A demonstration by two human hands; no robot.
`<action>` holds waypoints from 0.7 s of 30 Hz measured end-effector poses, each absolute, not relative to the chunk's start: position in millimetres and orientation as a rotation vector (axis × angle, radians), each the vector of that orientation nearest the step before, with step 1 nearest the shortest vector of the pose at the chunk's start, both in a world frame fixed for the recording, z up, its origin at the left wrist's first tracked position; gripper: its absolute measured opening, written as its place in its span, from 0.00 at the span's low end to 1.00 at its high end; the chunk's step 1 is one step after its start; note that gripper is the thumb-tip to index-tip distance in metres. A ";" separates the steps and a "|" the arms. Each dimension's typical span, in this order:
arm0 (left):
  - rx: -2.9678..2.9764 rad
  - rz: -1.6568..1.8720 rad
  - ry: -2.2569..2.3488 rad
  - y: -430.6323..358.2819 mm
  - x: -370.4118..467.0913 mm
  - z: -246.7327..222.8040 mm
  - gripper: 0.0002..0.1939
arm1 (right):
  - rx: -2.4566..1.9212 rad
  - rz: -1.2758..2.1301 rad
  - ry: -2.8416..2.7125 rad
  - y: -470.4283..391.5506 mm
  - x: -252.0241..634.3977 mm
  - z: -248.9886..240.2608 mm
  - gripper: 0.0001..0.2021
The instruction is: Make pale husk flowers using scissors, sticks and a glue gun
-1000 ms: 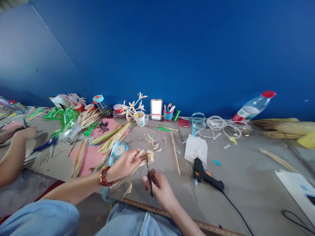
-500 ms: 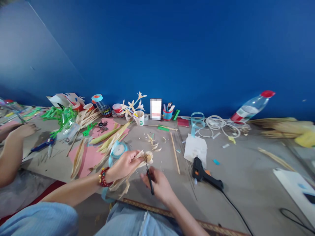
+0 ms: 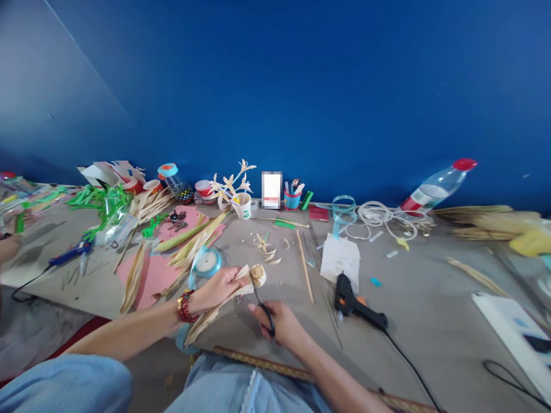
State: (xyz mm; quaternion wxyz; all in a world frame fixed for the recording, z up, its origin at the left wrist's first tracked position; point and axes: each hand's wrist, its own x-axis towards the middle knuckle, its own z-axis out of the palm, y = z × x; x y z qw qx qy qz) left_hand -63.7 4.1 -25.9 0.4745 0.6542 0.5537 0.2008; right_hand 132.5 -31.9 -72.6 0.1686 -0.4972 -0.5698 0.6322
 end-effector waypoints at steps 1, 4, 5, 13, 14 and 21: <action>1.599 0.481 1.333 2.5 -63.3 -24.5 0.17 | -1.410 1.823 -1.623 -32.0 132.9 -70.9 0.25; 1.577 0.490 1.271 -2.2 -60.8 -21.4 0.17 | -1.367 1.914 -1.580 -33.3 131.2 -65.1 0.24; 1.542 0.486 1.254 -3.2 -59.9 -22.0 0.16 | -1.354 1.946 -1.541 -34.0 130.3 -63.3 0.24; 1.253 0.269 1.147 2.3 -56.5 -51.0 0.20 | -1.404 2.322 -1.088 -36.4 139.0 -59.8 0.25; 1.235 0.246 1.130 2.3 -55.4 -53.0 0.20 | -1.422 2.358 -1.065 -36.1 141.3 -60.1 0.25; 1.224 0.256 1.104 -1.6 -58.8 -34.4 0.19 | -1.419 2.398 -1.002 -45.0 153.6 -60.8 0.25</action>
